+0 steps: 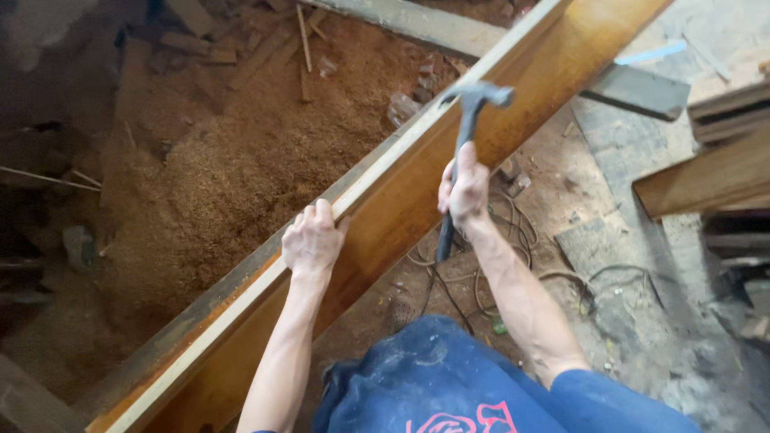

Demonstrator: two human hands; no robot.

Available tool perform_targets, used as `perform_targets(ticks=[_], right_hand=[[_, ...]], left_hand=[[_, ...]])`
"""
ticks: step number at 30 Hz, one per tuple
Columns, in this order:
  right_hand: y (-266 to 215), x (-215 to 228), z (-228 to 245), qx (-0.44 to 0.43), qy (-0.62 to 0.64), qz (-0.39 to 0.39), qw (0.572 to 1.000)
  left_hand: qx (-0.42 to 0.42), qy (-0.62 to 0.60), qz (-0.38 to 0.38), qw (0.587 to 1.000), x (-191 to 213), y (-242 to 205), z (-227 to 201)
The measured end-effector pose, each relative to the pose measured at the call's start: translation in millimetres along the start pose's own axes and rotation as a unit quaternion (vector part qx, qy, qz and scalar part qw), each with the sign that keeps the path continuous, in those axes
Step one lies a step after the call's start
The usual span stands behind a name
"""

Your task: The person cuts a plank with a circular saw, marks a line using a try square and pencil, then hammers a thin strip along the plank's edge. The person handles the plank, saw, square, pencil, and hammer during the sequence.

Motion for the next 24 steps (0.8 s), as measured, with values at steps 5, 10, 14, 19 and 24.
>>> perform_targets(ticks=[5,10,14,19,24], right_hand=[[45,19,31,0.176,0.080,-0.031,0.981],[55,28,16,-0.037,-0.024,-0.052,0.998],[68,36,31,0.064,0.062,-0.068,0.994],[55,22,21,0.050,0.050,-0.037,0.997],[38,28,24,-0.001,0.061,-0.056,0.997]], left_hand=[[0.001,0.009,0.003,1.000,-2,-4,3],[-0.007,0.016,-0.004,1.000,-1,-4,2],[0.001,0.019,-0.006,1.000,-1,-8,1],[-0.006,0.019,-0.008,1.000,0,-5,3],[0.011,0.017,0.006,1.000,5,-6,0]])
Point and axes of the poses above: each hand's wrist, its own y-axis towards the middle knuckle, its own x-axis out of the back of the hand, z = x × y, the point moved 3 cm from there along y, towards the middle knuckle
